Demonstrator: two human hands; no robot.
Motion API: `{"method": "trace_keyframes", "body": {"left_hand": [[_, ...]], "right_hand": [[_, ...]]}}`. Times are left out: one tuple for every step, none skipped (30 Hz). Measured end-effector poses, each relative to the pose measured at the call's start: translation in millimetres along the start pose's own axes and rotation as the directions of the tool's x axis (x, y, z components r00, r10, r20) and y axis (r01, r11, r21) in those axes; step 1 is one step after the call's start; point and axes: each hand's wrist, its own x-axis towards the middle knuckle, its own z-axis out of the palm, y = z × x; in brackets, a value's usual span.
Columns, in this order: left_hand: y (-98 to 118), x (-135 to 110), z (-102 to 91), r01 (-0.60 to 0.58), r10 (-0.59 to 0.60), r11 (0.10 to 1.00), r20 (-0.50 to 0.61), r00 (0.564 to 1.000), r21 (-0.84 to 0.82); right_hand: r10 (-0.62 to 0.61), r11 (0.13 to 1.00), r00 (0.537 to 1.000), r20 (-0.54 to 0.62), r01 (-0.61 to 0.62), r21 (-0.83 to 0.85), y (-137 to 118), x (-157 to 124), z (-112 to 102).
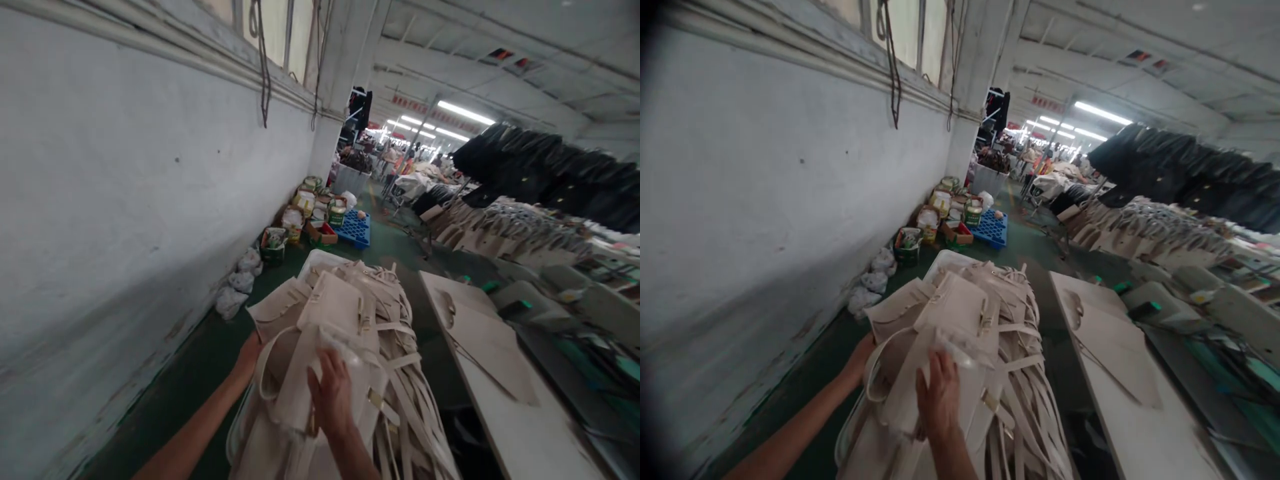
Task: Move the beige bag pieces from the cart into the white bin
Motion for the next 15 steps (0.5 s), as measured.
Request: {"method": "trace_keyframes", "body": {"left_hand": [[3,6,2.1,-0.085,0.088,0.995,-0.072,0.994,0.043],[6,12,7.2,-0.178,0.193,0.977,-0.137,0.972,0.117],[10,16,15.0,-0.265,0.306,0.938,-0.176,0.935,0.225],[13,19,25.1,-0.336,0.411,0.873,-0.163,0.897,0.354],[13,20,36.8,-0.385,0.482,0.788,-0.093,0.871,0.480],[9,20,49.4,-0.424,0.516,0.690,0.012,0.857,0.587],[2,19,62.2,-0.455,0.517,0.593,0.119,0.848,0.664],[-8,17,74.4,-0.476,0.500,0.509,0.204,0.842,0.717],[-22,15,85.3,-0.490,0.481,0.445,0.261,0.837,0.750],[-39,14,94.5,-0.494,0.480,0.400,0.282,0.831,0.772],[-56,14,101.5,-0.494,0.493,0.374,0.283,0.823,0.785],[-73,15,106.4,-0.497,0.510,0.361,0.279,0.813,0.789],[-89,17,109.4,-0.508,0.528,0.360,0.279,0.803,0.782],[-104,21,110.9,-0.526,0.540,0.368,0.284,0.792,0.767],[-117,27,111.5,-0.543,0.546,0.389,0.288,0.786,0.744]], "right_hand": [[-0.041,0.997,0.997,-0.069,0.036,-0.072,10,3,-3],[-0.064,0.987,0.992,-0.107,0.047,-0.151,20,6,-5],[-0.062,0.975,0.992,-0.109,0.037,-0.218,31,9,-4],[-0.046,0.964,0.995,-0.090,0.021,-0.265,42,10,-2],[-0.036,0.956,0.998,-0.052,0.020,-0.292,53,8,3],[-0.037,0.952,0.999,-0.002,0.035,-0.303,63,4,10],[-0.050,0.951,0.997,0.053,0.064,-0.303,73,-2,17],[-0.067,0.950,0.993,0.100,0.094,-0.298,82,-10,24],[-0.079,0.949,0.988,0.134,0.116,-0.295,90,-17,31],[-0.082,0.948,0.985,0.154,0.125,-0.294,96,-25,37],[-0.083,0.948,0.983,0.165,0.129,-0.290,102,-31,44],[-0.084,0.951,0.982,0.167,0.129,-0.281,106,-35,50],[-0.091,0.955,0.982,0.167,0.134,-0.263,110,-36,58],[-0.097,0.961,0.982,0.160,0.134,-0.242,113,-35,68],[-0.098,0.967,0.985,0.143,0.129,-0.221,116,-33,80]]}}
